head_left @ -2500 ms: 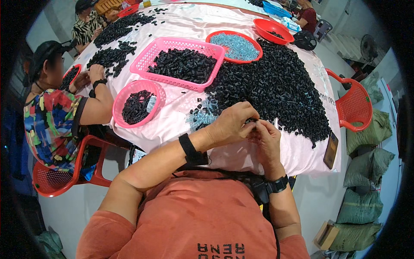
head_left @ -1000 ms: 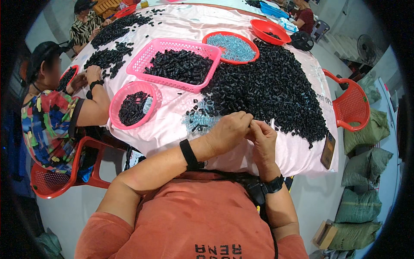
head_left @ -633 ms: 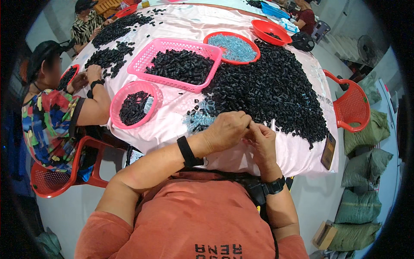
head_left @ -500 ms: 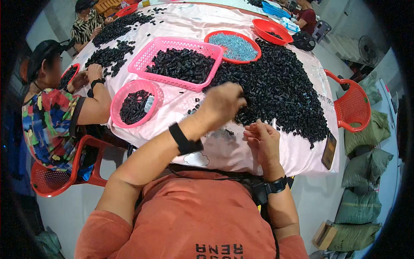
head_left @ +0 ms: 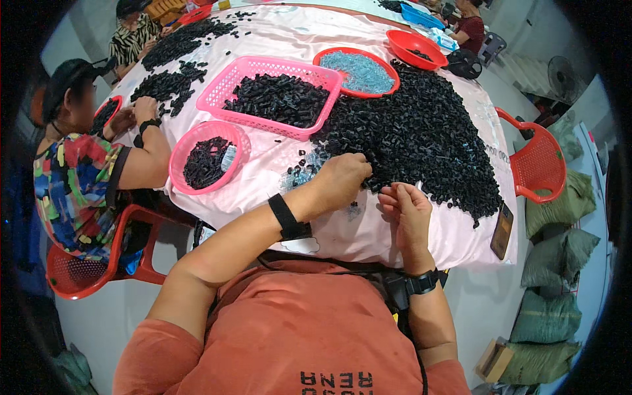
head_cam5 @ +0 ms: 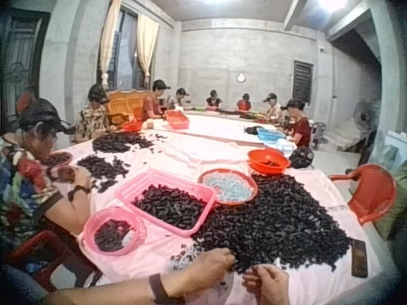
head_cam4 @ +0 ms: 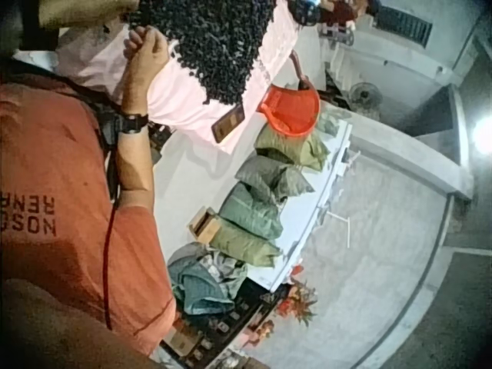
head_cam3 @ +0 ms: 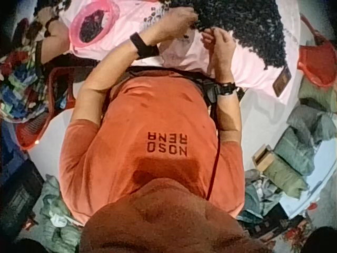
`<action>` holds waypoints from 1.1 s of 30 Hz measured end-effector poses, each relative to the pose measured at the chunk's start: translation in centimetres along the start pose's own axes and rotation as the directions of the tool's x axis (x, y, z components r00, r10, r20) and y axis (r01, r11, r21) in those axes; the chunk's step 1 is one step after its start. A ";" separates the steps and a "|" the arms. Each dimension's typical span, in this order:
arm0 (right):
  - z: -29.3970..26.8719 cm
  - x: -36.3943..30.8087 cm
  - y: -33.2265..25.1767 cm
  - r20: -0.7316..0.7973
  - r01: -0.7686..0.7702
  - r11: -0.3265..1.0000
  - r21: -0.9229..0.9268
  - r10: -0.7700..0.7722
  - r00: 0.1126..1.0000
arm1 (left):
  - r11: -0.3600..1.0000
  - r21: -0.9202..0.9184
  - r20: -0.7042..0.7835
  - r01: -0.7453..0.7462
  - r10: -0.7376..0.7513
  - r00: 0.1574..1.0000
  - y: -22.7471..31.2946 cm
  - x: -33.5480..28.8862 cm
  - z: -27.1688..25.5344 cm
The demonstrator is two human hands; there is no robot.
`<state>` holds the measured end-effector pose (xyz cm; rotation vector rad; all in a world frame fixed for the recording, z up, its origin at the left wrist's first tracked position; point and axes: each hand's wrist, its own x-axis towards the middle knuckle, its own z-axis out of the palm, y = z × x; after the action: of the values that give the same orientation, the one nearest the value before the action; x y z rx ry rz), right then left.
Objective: Sorting and inspecting small black plastic components on a table in a workshop.
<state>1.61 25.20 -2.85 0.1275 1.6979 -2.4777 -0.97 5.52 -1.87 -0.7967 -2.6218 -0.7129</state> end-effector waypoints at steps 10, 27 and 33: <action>-0.2 0.6 0.9 0.029 0.037 0.995 -0.093 -0.034 0.999 | 0.999 -0.046 0.022 0.015 -0.014 1.000 0.4 -0.3 0.5; 0.2 0.2 1.1 0.152 0.037 0.999 -0.032 -0.032 0.988 | 0.976 -0.216 0.241 0.020 0.033 0.970 1.1 -1.5 -1.0; 0.6 0.0 1.3 0.134 0.045 0.999 0.029 -0.048 0.990 | 0.996 0.038 0.303 0.079 -0.087 0.949 2.8 -1.6 -1.0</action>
<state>1.83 24.21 -3.78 -0.0764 1.6326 -2.4796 2.06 6.29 -0.63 -0.8529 -2.9497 -0.6195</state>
